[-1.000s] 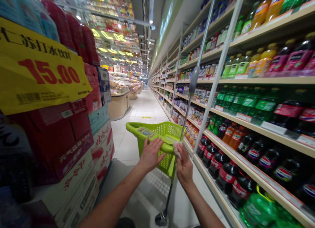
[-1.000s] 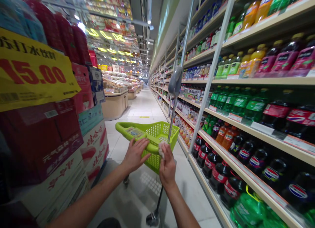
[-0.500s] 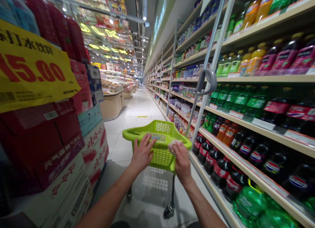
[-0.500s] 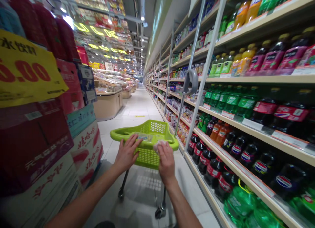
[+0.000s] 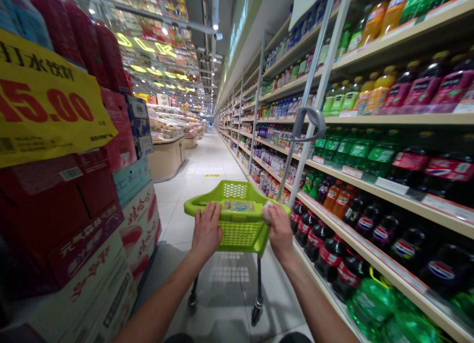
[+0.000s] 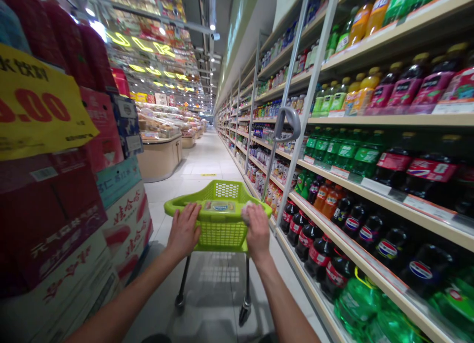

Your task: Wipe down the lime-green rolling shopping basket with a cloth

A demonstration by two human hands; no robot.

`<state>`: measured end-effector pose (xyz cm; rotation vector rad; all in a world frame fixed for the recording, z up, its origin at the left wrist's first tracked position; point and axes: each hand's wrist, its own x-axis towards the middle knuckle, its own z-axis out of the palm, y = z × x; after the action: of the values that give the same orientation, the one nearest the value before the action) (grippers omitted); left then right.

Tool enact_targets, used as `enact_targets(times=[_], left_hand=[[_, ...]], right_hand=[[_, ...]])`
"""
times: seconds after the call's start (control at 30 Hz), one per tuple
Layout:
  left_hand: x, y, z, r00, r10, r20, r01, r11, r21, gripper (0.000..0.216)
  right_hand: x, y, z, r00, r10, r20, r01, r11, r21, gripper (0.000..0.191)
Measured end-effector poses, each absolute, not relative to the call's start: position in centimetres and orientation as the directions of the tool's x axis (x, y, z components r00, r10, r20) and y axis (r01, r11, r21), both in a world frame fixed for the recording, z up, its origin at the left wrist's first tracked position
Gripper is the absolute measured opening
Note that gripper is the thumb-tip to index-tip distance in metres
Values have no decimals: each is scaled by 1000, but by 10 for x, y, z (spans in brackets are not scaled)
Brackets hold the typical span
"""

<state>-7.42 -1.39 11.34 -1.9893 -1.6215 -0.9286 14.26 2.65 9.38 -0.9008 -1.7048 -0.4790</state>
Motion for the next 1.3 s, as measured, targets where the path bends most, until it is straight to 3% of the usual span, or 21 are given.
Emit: enact_targets(times=[0.1,0.17,0.3,0.4,0.5,0.6,0.73,0.87,0.97,1.07,1.23,1.3], left_hand=[[-85,-12,111,82,702,708,964,-235,121,55],[-87,-13,112,73,703,708,956,-253,152,55],[-81,-15,118,16,684,730,899,-329,288,43],[-64,-14,128,-16,628,778,782,-477,401,38],[-40,-8,137,48,643,764,723,-551,418,40],[-26,-2,139,117,708,696,821,-463,333,41],[-50,-2,129,210,683,699,870,-457,186,42],[-114,-3,119,83,603,793,902,-383,197,35],[-134,0,120,-65,589,806,909,-298,292,32],[-108,5,125,-28,615,788,889,-346,302,34],[-63,6,132,199,598,776,859,-488,155,34],[-76,3,133,244,616,749,877,-470,100,31]], right_hand=[[149,34,97,34,385,922,781,566,-265,49],[126,30,99,-11,439,898,727,620,-295,50],[63,13,113,-138,515,846,562,744,-361,45],[42,6,130,-119,625,772,373,748,-548,48],[49,8,142,-100,697,711,204,713,-671,51],[74,18,144,-66,658,750,345,720,-602,52],[116,32,133,-144,621,771,714,604,-353,40],[134,33,118,-283,575,768,781,603,-164,31],[129,29,114,-255,528,810,774,614,-156,30],[123,27,114,-223,514,828,766,618,-177,32],[125,28,111,-210,507,836,777,606,-173,34],[129,28,110,-218,500,838,775,610,-162,34]])
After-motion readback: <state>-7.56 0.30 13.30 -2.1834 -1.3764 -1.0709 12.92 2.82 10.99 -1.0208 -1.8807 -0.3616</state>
